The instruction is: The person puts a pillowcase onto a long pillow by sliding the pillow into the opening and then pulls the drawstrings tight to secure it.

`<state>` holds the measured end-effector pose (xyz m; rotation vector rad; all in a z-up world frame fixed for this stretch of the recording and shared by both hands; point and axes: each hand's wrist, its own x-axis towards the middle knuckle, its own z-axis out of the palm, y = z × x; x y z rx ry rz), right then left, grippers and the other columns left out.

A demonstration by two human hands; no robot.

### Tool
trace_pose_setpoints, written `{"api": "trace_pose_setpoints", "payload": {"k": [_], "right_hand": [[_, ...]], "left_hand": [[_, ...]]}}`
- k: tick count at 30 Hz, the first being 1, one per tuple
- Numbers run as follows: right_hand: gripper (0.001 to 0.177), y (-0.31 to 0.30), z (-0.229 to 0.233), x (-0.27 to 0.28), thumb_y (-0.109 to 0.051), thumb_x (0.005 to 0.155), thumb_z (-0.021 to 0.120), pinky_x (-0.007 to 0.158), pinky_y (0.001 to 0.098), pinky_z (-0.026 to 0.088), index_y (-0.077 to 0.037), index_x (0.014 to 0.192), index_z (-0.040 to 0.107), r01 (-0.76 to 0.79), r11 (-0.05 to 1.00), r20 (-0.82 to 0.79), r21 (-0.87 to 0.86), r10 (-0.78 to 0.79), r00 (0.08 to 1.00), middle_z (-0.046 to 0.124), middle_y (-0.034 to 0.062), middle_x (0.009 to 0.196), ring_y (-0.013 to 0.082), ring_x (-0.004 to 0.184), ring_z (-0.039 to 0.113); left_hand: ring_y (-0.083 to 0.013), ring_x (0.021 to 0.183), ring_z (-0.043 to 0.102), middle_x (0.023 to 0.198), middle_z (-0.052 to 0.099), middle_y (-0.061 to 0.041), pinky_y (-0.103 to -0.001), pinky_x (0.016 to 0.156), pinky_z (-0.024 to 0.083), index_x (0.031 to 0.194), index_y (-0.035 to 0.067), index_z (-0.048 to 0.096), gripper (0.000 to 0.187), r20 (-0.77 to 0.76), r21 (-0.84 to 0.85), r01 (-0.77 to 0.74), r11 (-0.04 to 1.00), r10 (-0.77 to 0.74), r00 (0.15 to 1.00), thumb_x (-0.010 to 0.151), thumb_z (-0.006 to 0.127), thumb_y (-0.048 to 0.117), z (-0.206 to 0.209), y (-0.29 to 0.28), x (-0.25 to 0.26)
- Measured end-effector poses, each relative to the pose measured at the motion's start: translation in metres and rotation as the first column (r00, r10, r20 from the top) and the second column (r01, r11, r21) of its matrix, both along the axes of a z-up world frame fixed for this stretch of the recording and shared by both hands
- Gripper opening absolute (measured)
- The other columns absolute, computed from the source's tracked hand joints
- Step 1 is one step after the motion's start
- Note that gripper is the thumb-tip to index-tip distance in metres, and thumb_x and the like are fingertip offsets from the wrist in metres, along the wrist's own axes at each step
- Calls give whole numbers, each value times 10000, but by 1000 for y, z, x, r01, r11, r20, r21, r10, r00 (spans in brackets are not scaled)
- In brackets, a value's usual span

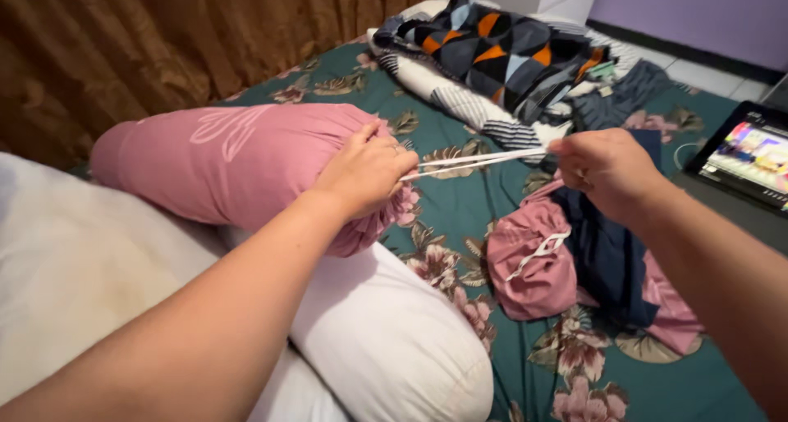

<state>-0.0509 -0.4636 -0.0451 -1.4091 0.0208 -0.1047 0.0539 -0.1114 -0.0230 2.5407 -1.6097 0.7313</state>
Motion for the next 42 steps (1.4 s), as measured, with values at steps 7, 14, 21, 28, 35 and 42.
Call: {"api": "trace_pose_setpoints", "payload": {"k": [7,14,21,28,35,42], "right_hand": [[360,40,9,16,-423,957,641,493,362,346,-73,971,724,-243,742,-523,-625,-168,836,526,50,637,193,527,486],[359,161,20,41,-414,891,643,850,314,497,-200,1163,739,-384,770,-314,-509,249,916,762,-60,1095,83,1009,676],[163,179,-7,44,-202,1029,578,857,405,476,-110,964,696,-397,902,-176,169,424,888,639,37,871,213,905,620],[290,138,-16,44,-174,1029,411,990,502,514,-130,746,460,234,474,-279,849,25,960,724,130,1026,331,1062,713],[250,114,-103,69,-154,1003,465,703,361,506,-76,780,548,107,346,-217,932,298,930,510,31,645,166,587,494],[178,200,-91,18,-125,983,370,638,315,464,-100,845,480,312,584,-571,749,332,751,443,16,714,132,600,434]], "left_hand": [[-236,1061,633,982,702,-32,-520,1159,314,960,182,669,88,47,-112,21,993,-16,999,933,586,192,-2,34,-17],[-213,1217,617,1086,717,-18,-529,1201,286,1070,146,661,174,109,-121,52,991,-39,993,922,576,182,-2,63,-39],[-237,1235,597,1170,708,-70,-520,1214,271,1159,120,644,274,-46,-128,54,990,-60,997,907,577,202,15,83,-42],[-144,1272,582,1315,662,-41,-351,1166,378,1267,95,605,325,-807,-534,-233,813,-409,426,1044,384,179,13,84,-36],[-198,1045,620,1226,748,-205,-259,974,413,700,107,456,350,-436,-701,-556,447,-885,-163,1039,372,132,8,89,-28],[-177,618,426,705,379,-8,-424,825,551,810,144,446,263,-292,-688,-683,244,-955,-48,1043,392,252,-2,85,-26]]}}
